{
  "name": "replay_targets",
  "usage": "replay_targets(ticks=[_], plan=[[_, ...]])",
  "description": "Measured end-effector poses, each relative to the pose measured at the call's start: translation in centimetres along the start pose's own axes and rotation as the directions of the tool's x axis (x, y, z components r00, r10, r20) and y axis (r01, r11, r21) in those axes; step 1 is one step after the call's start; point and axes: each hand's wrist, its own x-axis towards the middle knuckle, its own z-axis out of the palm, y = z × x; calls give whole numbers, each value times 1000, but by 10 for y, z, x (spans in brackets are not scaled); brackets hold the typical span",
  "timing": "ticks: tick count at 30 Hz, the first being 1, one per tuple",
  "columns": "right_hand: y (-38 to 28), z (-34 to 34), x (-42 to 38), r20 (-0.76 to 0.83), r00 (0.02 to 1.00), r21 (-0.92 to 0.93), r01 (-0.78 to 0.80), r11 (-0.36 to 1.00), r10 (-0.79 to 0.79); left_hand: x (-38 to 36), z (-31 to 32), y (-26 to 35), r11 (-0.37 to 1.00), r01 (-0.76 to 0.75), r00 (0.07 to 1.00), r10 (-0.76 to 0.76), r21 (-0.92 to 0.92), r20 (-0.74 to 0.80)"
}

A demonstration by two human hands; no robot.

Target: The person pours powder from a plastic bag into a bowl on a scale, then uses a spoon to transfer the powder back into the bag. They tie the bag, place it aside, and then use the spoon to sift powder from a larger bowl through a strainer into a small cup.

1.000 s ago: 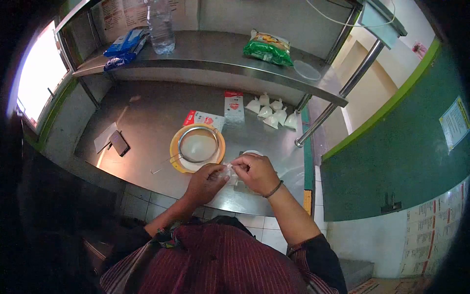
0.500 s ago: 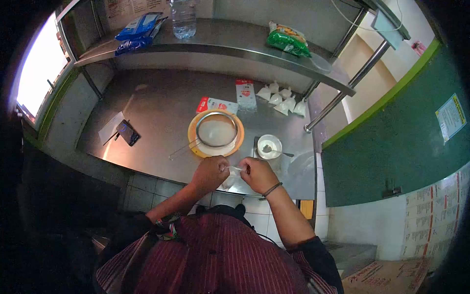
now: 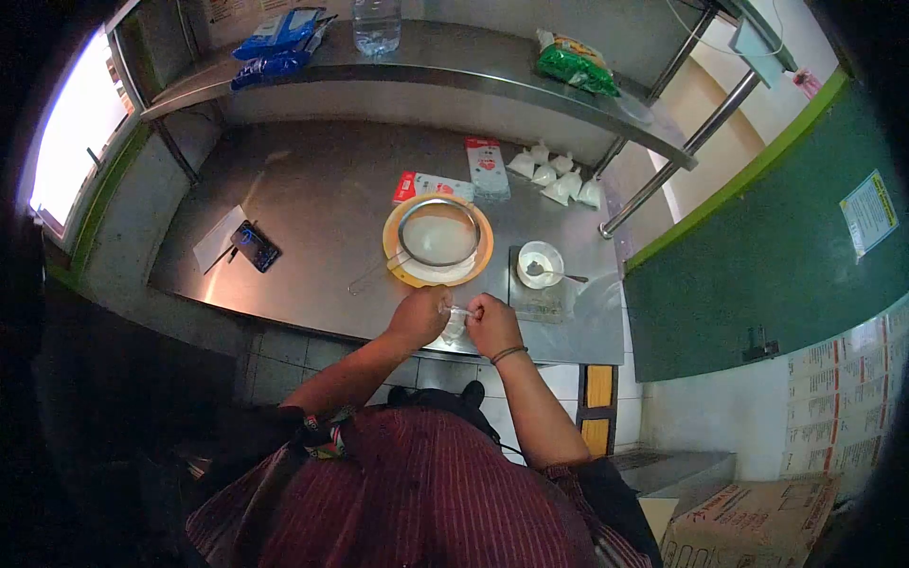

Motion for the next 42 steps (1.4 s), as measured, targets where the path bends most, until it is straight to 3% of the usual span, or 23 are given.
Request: replay_targets(ticks=[3,5,8,12,15,17,20,23,26,29,32,35,36,38,39,42], plan=[[-6,-2,2,17,998,98,-54,994,52,2,0,-3,998,18,1000,-17,-68,17],[-10,-5,3,0,1000,66,-15,998,15,2,3,-10,987,-27,999,21,-158,-36],[-8,-4,3,-33,996,-53,79,996,-80,-2,-5,-3,970,14,1000,-11,-244,14],[-12,-6,2,32,998,-120,52,991,-49,-3,-6,1,967,-64,997,54,-246,-47],[-19,-9,4,-46,998,-132,25,991,-31,1,-2,-5,980,-129,990,117,-150,-82],[-20,-9,3,11,1000,-198,14,980,-13,1,6,-8,963,-216,966,188,-159,-175],[-37,-16,1,-70,997,-215,27,976,-43,1,1,-1,980,-93,992,77,-174,-95],[-34,-16,3,-91,995,-179,18,984,-35,0,6,-7,973,-115,988,91,-202,-122],[-29,-13,2,-17,999,-208,33,978,-37,1,7,-6,968,-72,995,54,-239,-82],[-34,-14,0,-109,994,-205,4,979,-27,2,11,-10,974,-94,992,75,-206,-100],[-28,-16,0,-37,997,-261,-76,962,69,1,14,-12,964,-119,984,83,-236,-158],[-41,-19,-5,-166,985,-232,2,973,-42,2,13,-13,964,-113,989,85,-239,-124],[-41,-20,-3,-172,984,-234,9,972,-50,3,11,-12,964,-122,987,92,-236,-132],[-40,-22,-4,-17,1000,-230,-12,973,8,-1,12,-7,944,-97,987,49,-315,-156],[-39,-23,-3,-20,1000,-233,-5,972,1,1,10,-9,963,-157,977,119,-220,-179],[-35,-20,0,-122,992,-290,-21,957,-15,0,11,-9,961,-137,974,86,-242,-209]])
